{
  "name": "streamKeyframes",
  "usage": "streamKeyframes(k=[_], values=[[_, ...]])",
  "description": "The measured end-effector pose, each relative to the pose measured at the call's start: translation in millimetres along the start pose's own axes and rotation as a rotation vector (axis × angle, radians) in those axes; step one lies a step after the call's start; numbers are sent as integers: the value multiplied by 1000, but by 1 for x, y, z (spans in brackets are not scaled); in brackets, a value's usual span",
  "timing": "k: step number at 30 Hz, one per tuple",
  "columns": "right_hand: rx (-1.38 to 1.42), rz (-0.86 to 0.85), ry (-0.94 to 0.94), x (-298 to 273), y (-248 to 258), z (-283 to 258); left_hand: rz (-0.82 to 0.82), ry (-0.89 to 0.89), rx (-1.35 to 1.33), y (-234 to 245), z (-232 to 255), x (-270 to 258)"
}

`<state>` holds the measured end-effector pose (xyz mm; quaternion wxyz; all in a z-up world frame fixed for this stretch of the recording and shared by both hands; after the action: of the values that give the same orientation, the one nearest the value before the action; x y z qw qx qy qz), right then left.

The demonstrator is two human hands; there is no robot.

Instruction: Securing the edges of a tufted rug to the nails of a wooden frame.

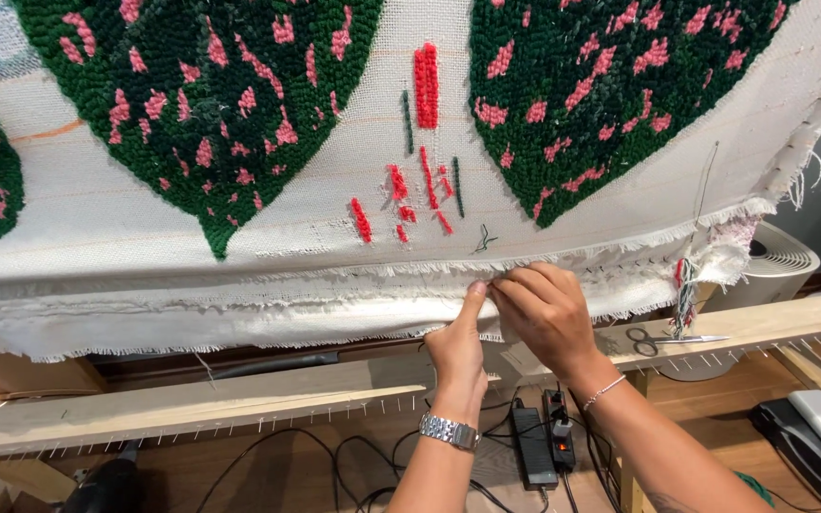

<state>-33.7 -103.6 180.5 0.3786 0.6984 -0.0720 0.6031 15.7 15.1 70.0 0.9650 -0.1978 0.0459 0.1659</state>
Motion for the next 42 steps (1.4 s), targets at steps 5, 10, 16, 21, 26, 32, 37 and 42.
streamKeyframes(k=[5, 10, 16, 21, 26, 32, 37, 42], values=[[-3, -6, 71, -3, 0, 1, 11, -81, -42, 2, 8, -7], [-7, 12, 56, -4, -3, 3, 9, -191, 86, 4, 5, -7], [-9, 18, 50, -6, -4, 6, -19, -350, 104, 5, 12, -10], [-3, 21, 48, -7, -5, 8, -2, -307, 179, 4, 2, -6], [-14, 21, 50, -8, -6, 11, 1, -306, 175, 5, 3, 0], [-53, 15, 43, -9, -7, 6, 9, -277, 213, 0, 3, 4], [-4, 4, 59, -4, -8, -3, 109, -225, 130, 6, 3, 2], [4, -51, 77, 2, -10, -4, 73, -315, -32, 11, 12, -7]])
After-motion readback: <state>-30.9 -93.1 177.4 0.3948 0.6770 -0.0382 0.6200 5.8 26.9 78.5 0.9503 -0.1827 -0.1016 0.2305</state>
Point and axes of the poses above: each hand's wrist, its own x-axis towards the middle knuckle, its own y-axis out of the back of the hand, z = x × y, the point moved 7 cm from there along x, towards the middle knuckle, and after that the axes turned 14 degrees about x, right-handed, at the moved point
